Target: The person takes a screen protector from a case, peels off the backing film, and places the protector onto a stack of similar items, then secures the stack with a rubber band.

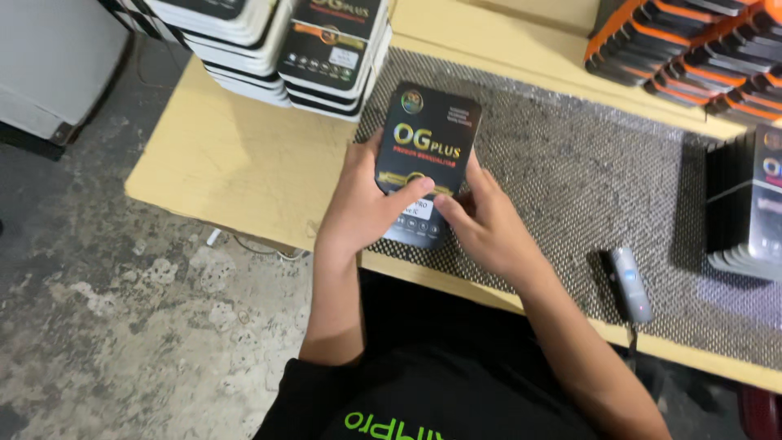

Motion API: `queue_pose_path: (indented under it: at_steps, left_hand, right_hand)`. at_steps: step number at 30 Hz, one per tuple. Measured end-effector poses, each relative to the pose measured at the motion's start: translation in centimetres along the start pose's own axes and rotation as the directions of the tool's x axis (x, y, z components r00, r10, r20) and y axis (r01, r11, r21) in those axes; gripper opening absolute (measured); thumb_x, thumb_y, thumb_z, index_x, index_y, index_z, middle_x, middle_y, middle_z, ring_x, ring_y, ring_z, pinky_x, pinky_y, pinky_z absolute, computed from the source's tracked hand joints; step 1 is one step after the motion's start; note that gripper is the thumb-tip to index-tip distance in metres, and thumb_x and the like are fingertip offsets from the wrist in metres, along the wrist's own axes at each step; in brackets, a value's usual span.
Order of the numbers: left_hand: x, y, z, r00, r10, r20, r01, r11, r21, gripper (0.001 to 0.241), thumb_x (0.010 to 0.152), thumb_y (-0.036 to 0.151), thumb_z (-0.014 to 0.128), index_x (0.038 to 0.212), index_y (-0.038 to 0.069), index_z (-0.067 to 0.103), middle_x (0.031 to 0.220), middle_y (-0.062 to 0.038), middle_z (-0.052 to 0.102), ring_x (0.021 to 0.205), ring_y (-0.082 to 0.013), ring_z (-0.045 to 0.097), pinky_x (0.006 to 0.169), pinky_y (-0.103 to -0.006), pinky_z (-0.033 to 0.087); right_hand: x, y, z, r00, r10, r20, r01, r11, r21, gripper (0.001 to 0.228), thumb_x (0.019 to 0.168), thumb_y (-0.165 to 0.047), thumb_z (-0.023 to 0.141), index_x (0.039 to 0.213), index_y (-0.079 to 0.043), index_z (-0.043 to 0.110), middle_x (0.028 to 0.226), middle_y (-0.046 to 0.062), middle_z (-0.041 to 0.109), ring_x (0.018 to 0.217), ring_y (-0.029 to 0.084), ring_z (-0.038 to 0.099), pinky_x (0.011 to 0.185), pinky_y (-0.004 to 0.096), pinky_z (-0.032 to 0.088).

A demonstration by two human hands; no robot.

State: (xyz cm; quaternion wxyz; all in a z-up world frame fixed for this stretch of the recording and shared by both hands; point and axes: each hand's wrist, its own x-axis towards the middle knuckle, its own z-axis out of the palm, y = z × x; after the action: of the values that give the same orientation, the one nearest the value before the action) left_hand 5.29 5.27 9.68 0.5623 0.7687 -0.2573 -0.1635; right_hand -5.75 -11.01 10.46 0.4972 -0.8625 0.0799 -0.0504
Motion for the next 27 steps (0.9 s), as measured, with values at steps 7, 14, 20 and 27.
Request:
queue_pose_path:
  at_steps: [7,14,20,27]
  left_hand:
    - [0.3,-0.2,-0.2,0.994,-0.106,0.025,0.101,0.983,0.154,0.095,0.084,0.049,0.076,0.150,-0.009,0.039,0.131,-0.021,0.038,0.132,-0.0384,0.034,0.105,-0.0521,0.044]
    - [-0.4,0.1,-1.3,0.991,-0.135,0.021,0.135,0.990,0.029,0.080,0.092,0.017,0.049,0.160,-0.011,0.017,0.150,-0.036,0.032,0.147,-0.0521,0.023,0.113,-0.0660,0.031]
    - [-1.5,-1.9,-1.9,0.987,-0.105,0.122,0.125,0.976,-0.175,0.082,0.089,0.008,0.036,0.166,0.003,0.009,0.166,-0.038,0.010,0.154,-0.0541,-0.003,0.120,-0.0692,0.006]
    - [-1.0,-1.4,-1.1,0.996,-0.071,0.048,0.074,0.995,-0.064,0.076,0.090,0.010,0.039,0.163,0.000,0.020,0.164,-0.036,0.021,0.156,-0.0489,0.009,0.123,-0.0632,0.009]
  right_hand:
    - [0.8,0.2,0.8,0.994,0.107,-0.008,-0.107,0.994,0.017,0.077,0.098,-0.031,0.058,0.160,0.004,0.028,0.135,0.035,0.054,0.107,0.045,0.070,0.086,0.052,0.062]
    - [0.7,-1.7,1.0,0.979,0.203,0.016,-0.203,0.979,0.017,0.075,0.099,-0.035,0.060,0.158,0.004,0.035,0.122,0.027,0.070,0.103,0.035,0.076,0.084,0.041,0.065]
    - [0.3,-0.4,1.9,0.994,0.106,-0.030,-0.104,0.993,0.061,0.078,0.094,-0.033,0.067,0.153,0.010,0.038,0.141,0.030,0.058,0.108,0.038,0.073,0.087,0.042,0.063]
    - [0.5,0.1,2.2,0.995,0.084,-0.046,-0.081,0.995,0.062,0.078,0.096,-0.033,0.065,0.156,0.006,0.034,0.140,0.031,0.056,0.111,0.041,0.070,0.087,0.045,0.064]
